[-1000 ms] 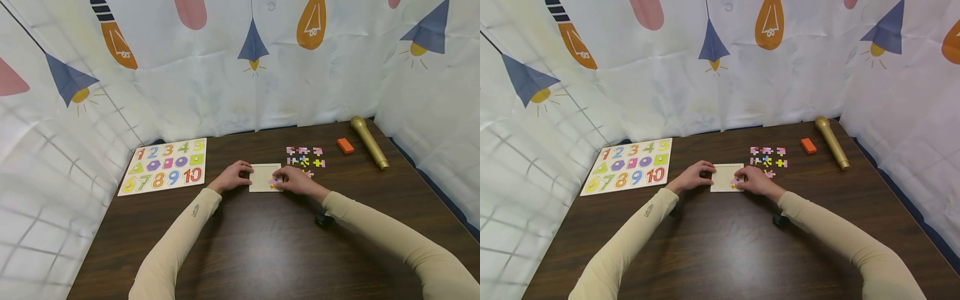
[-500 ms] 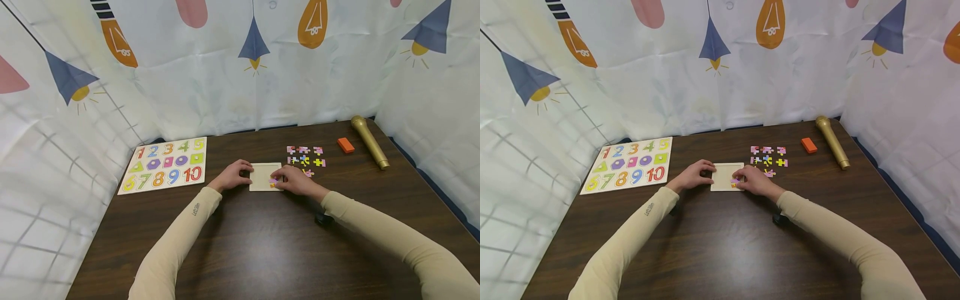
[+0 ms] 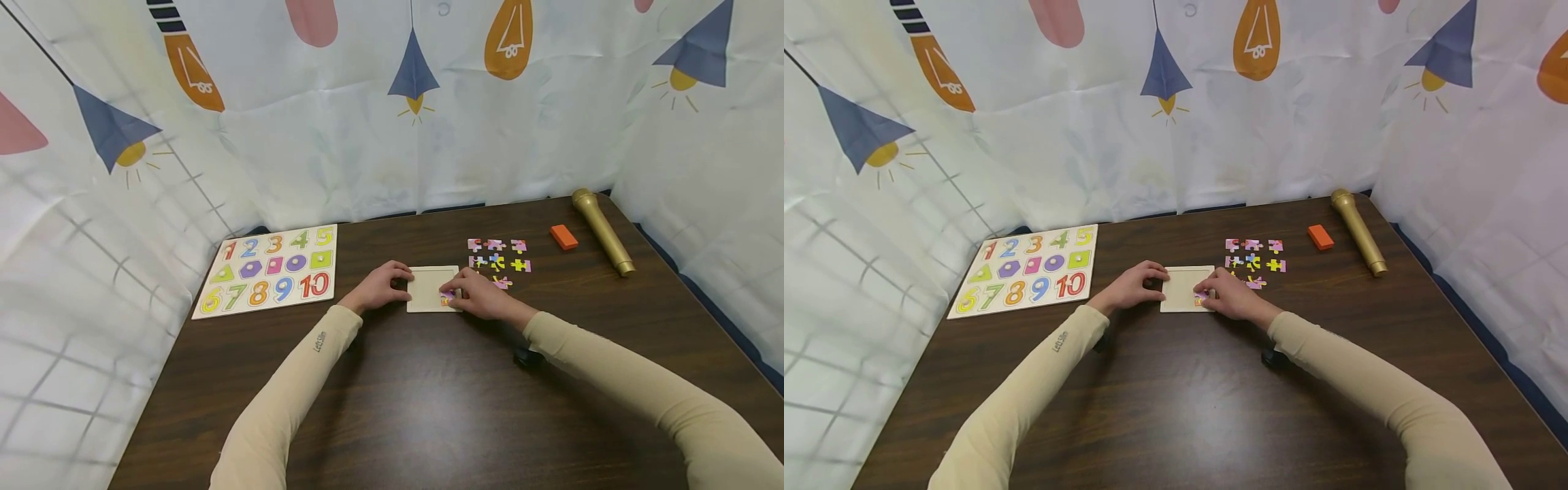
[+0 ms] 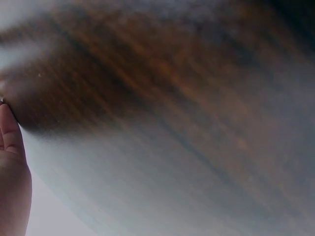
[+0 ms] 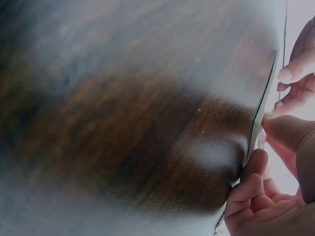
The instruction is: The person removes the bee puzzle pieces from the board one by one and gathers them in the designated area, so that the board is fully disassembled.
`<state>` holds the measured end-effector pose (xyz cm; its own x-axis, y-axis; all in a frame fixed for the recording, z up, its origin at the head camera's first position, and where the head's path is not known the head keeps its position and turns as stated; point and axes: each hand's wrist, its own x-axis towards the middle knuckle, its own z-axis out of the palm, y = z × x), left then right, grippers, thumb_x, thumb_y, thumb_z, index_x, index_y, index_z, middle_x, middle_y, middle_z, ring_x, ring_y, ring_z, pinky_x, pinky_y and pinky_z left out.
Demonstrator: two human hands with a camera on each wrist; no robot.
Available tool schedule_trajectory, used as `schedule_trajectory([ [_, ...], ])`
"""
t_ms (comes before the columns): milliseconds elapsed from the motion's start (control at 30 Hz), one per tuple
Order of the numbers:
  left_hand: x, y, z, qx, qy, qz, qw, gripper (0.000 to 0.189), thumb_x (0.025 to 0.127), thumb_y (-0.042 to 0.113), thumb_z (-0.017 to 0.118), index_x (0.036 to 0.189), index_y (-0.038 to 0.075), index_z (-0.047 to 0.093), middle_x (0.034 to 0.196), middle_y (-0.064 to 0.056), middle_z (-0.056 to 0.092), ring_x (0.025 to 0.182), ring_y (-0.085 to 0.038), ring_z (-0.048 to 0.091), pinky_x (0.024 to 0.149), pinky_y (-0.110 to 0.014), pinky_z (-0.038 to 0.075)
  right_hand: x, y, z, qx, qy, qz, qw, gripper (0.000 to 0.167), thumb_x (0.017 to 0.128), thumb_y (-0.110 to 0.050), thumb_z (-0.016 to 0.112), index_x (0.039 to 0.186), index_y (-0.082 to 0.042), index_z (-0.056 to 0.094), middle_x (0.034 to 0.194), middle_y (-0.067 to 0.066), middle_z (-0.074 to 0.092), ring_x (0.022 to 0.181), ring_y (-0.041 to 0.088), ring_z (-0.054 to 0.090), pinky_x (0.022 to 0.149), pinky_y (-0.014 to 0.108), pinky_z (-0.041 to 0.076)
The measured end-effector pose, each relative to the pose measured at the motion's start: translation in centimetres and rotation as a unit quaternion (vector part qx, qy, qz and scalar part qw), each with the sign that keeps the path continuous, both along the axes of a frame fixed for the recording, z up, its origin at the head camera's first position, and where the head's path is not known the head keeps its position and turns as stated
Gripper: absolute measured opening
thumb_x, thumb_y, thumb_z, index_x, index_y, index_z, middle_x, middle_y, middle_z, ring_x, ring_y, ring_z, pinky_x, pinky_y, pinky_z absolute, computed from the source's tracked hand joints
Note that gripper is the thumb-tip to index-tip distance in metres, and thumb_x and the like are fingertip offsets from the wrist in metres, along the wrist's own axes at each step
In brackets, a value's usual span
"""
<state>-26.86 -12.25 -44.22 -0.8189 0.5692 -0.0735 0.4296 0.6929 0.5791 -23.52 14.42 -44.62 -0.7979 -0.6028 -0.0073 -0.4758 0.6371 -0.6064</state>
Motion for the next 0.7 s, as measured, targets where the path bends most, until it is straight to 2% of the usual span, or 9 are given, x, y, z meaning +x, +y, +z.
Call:
schedule_trajectory([
  [233, -0.02, 0.01, 0.02, -0.002, 0.004, -0.005, 1.0, 0.043, 0.086, 0.02, 0.077, 0.123, 0.002, 0.066, 0.132, -0.011, 0.052, 0.124, -0.026, 0.047, 0.108, -0.039, 0.036, -0.11, 0.01, -0.27, 0.01, 0.002, 0.013, 0.9999, 0.033, 0.093, -0.017, 0.067, 0.126, -0.009, 0.067, 0.11, 0.009, 0.054, 0.087, 0.019, 0.049, 0.073, 0.031, 0.043],
  [600, 0.04, -0.02, 0.02, 0.001, -0.003, -0.003, 1.0, 0.043, 0.086, 0.02, 0.076, 0.124, 0.002, 0.066, 0.133, -0.011, 0.052, 0.125, -0.026, 0.047, 0.108, -0.04, 0.036, -0.02, 0.21, -0.41, 0.009, 0.014, 0.024, 0.9996, 0.035, 0.095, -0.017, 0.065, 0.129, -0.008, 0.065, 0.107, 0.009, 0.052, 0.084, 0.018, 0.047, 0.071, 0.03, 0.042],
  [700, 0.06, -0.06, -0.03, 0.004, 0.004, -0.007, 1.0, 0.043, 0.086, 0.02, 0.077, 0.123, 0.002, 0.066, 0.132, -0.012, 0.052, 0.124, -0.027, 0.048, 0.107, -0.04, 0.037, -0.09, 0.13, -0.34, 0.013, 0.012, 0.02, 0.9996, 0.036, 0.095, -0.019, 0.065, 0.129, -0.009, 0.065, 0.107, 0.008, 0.053, 0.085, 0.018, 0.047, 0.071, 0.03, 0.042],
])
